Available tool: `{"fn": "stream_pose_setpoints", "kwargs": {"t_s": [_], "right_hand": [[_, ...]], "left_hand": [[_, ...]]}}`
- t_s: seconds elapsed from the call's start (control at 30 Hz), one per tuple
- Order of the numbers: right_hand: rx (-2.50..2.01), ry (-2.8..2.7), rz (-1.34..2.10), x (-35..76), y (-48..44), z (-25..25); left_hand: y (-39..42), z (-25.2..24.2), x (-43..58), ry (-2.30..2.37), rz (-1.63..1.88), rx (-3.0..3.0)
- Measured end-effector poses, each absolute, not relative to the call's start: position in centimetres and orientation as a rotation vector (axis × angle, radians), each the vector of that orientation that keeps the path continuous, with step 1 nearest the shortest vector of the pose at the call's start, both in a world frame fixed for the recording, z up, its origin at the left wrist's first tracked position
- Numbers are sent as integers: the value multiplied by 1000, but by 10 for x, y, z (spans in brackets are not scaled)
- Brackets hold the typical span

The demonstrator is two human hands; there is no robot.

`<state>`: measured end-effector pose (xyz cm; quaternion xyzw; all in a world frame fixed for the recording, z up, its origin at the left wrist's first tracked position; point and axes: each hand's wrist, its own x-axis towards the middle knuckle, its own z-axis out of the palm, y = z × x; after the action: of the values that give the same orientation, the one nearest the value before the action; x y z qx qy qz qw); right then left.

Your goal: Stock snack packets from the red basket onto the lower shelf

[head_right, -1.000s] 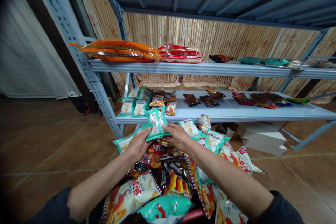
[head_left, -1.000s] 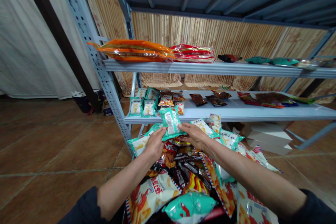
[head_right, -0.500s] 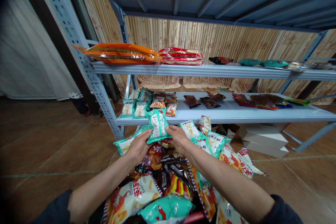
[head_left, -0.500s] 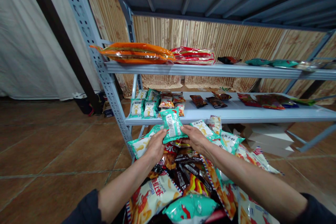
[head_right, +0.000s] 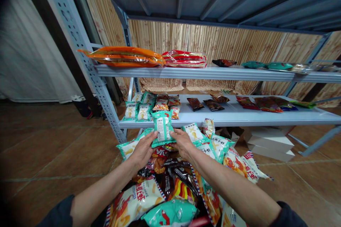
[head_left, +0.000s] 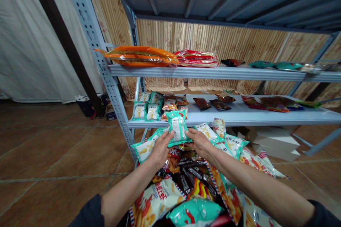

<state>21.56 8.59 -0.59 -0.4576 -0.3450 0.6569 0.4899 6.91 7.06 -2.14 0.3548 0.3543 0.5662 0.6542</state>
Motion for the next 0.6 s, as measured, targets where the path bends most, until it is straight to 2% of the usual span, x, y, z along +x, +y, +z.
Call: {"fn": "stream_pose_setpoints", "kwargs": {"t_s": [0.6], "right_hand": [[-1155,-880,1560,211,85,-13]], "left_hand": [[71,-23,72,921,1365,693]]}}
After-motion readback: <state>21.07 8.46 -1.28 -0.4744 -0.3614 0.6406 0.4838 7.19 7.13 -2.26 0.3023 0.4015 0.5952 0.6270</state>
